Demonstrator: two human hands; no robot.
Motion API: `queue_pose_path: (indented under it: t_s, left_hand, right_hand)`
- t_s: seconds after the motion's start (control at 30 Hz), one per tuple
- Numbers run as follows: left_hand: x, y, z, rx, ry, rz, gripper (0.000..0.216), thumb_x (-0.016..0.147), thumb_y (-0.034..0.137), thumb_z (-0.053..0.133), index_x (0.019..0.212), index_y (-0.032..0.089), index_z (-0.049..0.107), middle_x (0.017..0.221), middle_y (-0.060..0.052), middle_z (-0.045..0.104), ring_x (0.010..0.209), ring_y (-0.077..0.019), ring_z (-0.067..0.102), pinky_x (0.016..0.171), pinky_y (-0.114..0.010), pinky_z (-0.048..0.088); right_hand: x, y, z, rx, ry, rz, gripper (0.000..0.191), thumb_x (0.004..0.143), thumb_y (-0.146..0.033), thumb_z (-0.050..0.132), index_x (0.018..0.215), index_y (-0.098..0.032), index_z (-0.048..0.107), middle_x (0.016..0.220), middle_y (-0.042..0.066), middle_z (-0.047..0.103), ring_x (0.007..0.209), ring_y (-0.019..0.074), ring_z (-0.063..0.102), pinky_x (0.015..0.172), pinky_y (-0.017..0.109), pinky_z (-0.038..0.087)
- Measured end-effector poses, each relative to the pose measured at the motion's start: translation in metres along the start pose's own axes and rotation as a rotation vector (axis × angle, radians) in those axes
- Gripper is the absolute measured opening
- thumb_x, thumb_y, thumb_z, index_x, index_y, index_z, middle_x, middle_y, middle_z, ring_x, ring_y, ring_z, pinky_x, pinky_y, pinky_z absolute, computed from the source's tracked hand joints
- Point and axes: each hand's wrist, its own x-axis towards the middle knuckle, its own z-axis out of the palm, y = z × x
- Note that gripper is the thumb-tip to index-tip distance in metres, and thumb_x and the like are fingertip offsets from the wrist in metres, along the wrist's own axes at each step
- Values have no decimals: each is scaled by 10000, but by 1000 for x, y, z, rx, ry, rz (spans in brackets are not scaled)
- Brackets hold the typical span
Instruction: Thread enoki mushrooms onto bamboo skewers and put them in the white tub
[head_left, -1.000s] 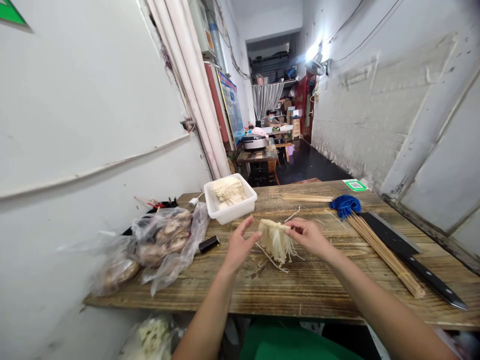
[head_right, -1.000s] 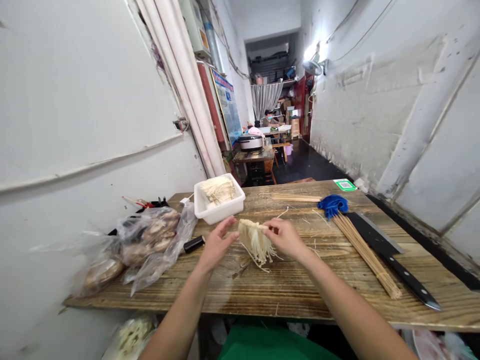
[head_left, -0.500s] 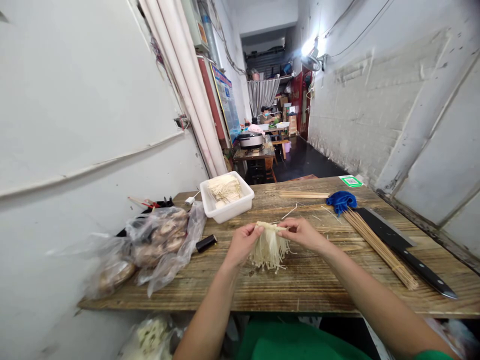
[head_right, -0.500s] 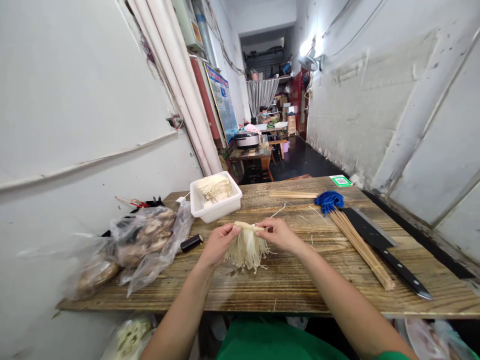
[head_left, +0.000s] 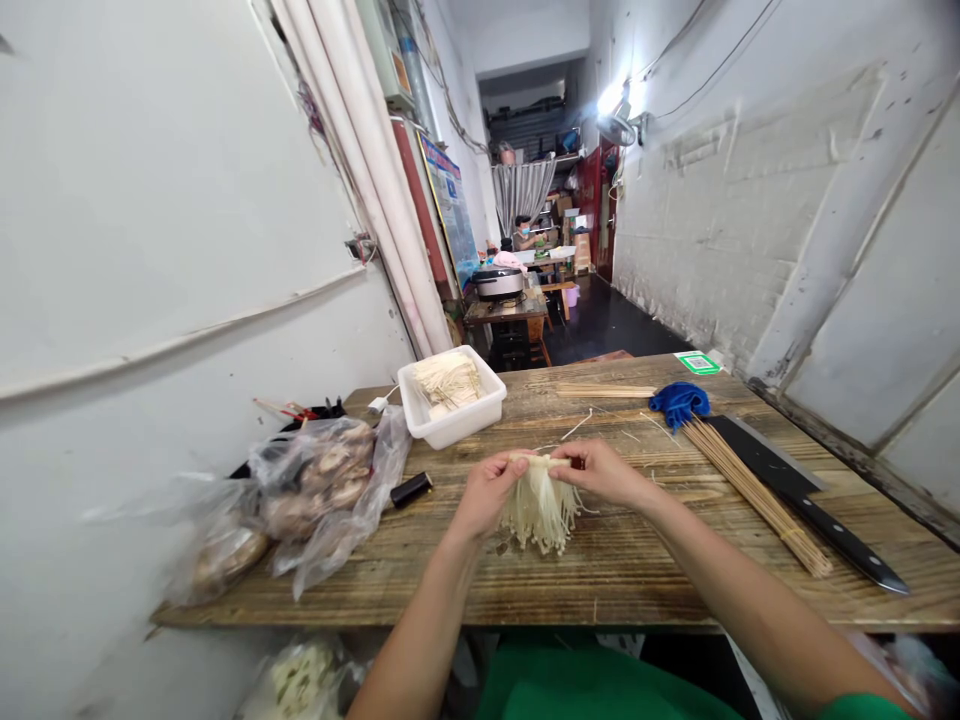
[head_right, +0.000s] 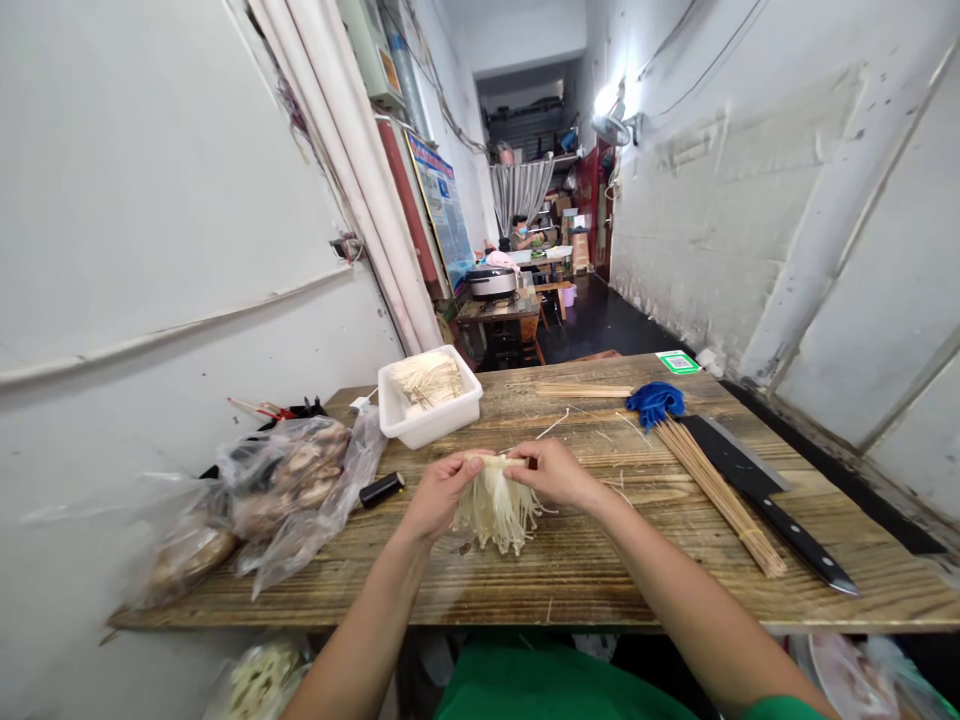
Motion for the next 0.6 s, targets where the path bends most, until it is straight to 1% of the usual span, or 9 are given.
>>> queue_pose_path:
  t_s: [0.17, 0.33, 0.43, 0.6]
  left_hand:
    - [-1, -3, -2, -22, 11, 6, 326, 708, 411, 744, 892, 141, 738, 840, -76, 711, 761, -190, 609, 717, -265, 451]
    - [-2, -10, -5, -27, 7, 16, 315, 714, 412, 740, 872, 140, 736, 814, -61, 705, 717, -176, 594, 690, -258, 446]
    - [-2, -13, -8, -31, 13, 24, 301, 728, 405, 730, 888, 150, 737, 818, -56, 709, 723, -171, 598, 701, -256, 449]
    - [-4, -11, -11, -29, 26, 1, 344, 694, 423, 753, 880, 134, 739, 792, -70, 709, 706, -175, 602, 693, -261, 454]
  right_hand:
    - [-1, -2, -1, -25, -21, -8, 242, 803, -356, 592, 812, -140, 700, 639, -15, 572, 574, 95, 429, 519, 203, 308]
    - [-1, -3, 1, -21, -33, -13, 256, 813, -369, 587, 840, -146, 711, 699, 5, 628, 618, 115, 492, 556, 212, 357]
    - [-1, -3, 0, -54, -32, -4, 239, 810, -354, 586, 836, -154, 715, 708, 8, 649, 622, 122, 517, 563, 217, 364]
    - [-2, 1, -3, -25, -69, 35, 242, 801, -346, 584, 846, -151, 720, 737, 16, 668, 644, 131, 542, 591, 229, 388]
